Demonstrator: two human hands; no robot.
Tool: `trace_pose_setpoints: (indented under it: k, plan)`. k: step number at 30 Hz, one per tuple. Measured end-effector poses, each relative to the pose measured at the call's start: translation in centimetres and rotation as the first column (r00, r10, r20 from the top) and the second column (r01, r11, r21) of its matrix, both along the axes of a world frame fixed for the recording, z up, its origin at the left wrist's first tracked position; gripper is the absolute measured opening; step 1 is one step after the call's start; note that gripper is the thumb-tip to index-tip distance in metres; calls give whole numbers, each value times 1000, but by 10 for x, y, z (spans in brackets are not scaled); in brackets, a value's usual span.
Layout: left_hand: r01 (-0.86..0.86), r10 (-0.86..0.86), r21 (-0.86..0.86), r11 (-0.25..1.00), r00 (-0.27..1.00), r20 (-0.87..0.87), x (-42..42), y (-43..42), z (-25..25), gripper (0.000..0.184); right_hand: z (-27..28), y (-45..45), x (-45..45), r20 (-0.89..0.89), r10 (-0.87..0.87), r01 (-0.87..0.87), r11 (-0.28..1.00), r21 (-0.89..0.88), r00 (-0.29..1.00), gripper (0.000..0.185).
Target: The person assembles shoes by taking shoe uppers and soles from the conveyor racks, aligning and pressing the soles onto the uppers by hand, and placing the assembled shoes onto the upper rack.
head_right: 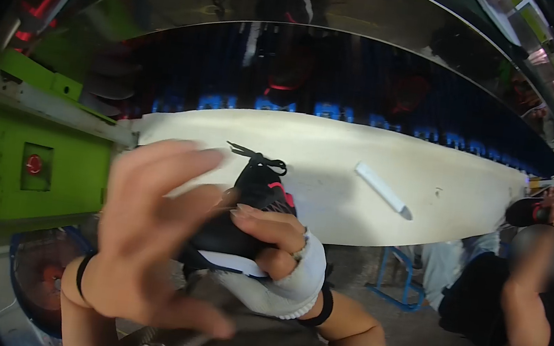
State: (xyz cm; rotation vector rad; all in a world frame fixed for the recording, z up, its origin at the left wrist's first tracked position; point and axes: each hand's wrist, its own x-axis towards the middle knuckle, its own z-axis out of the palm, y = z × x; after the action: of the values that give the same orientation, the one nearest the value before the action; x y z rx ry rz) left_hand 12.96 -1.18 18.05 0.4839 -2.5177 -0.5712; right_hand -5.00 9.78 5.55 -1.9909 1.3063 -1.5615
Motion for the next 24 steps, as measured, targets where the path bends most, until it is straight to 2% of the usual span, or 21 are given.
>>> trace_pose_setpoints:
  k: [1, 2, 3, 4, 5, 6, 7, 8, 9, 10, 12, 16, 18, 19, 20, 22, 23, 24]
  plan:
    - [15, -19, 60, 998, 998, 56, -13, -1, -13, 84, -11, -2, 4, 102, 43, -45, 999, 16, 994, 39]
    - [-31, -39, 303, 952, 974, 224, -12, 1, -21, 87, -22, -4, 8, 207, 84, -91, 996, 23, 975, 36]
    - [-26, -28, 256, 966, 979, 204, -10, -4, -20, 83, -33, -6, 12, 309, 121, -135, 991, 23, 943, 34]
    - [-10, -27, 204, 979, 983, 179, -9, -12, -19, 80, -18, -18, 12, 106, 75, -60, 989, -138, 991, 40]
    - [2, -43, 201, 980, 979, 197, -5, -17, -21, 80, -9, -16, 17, 51, -16, 20, 996, -82, 999, 42]
    - [-18, -27, 295, 955, 989, 146, 2, -21, -25, 73, -4, -10, 22, -8, -100, 100, 995, -23, 995, 44]
    - [-37, -1, 387, 921, 995, 98, 9, -25, -31, 69, -4, 1, 22, -51, -136, 142, 978, 155, 989, 43]
    - [-88, 94, 514, 853, 995, 15, 20, -26, -41, 56, -17, 3, 17, -118, -185, 201, 968, 147, 976, 42]
    - [-125, 204, 632, 765, 978, -54, 29, -25, -52, 45, -29, 11, 12, -211, -177, 221, 953, 208, 961, 43]
    - [-128, 199, 627, 769, 979, -43, 34, -27, -62, 45, -40, 16, 4, -307, -160, 244, 935, 257, 938, 43]
    - [-61, 258, 594, 802, 932, -254, 42, -25, -79, 47, -49, 17, -5, -349, -127, 221, 944, 244, 928, 42]
    - [-8, 181, 648, 762, 963, -200, 66, -39, -89, 45, -62, 8, 5, -275, -174, 228, 957, 179, 945, 40]
    - [-163, 118, 708, 687, 987, 113, 76, -46, -84, 54, -61, 4, 10, -281, -187, 238, 957, 162, 941, 39]
    - [-191, 49, 731, 655, 976, 211, 81, -55, -80, 61, -57, 2, 12, -277, -173, 237, 947, 216, 945, 37]
    - [-202, 55, 730, 653, 974, 220, 78, -56, -75, 61, -52, 3, 12, -268, -167, 229, 948, 220, 949, 37]
    - [-259, -71, 752, 607, 924, 375, 74, -62, -69, 63, -47, 0, 13, -343, -152, 253, 928, 272, 927, 35]
    - [-351, -92, 785, 511, 885, 455, 71, -67, -65, 66, -48, -1, 16, -375, -155, 275, 916, 292, 914, 34]
    - [-352, -91, 784, 511, 885, 456, 70, -67, -65, 66, -49, -1, 18, -374, -155, 274, 916, 292, 914, 34]
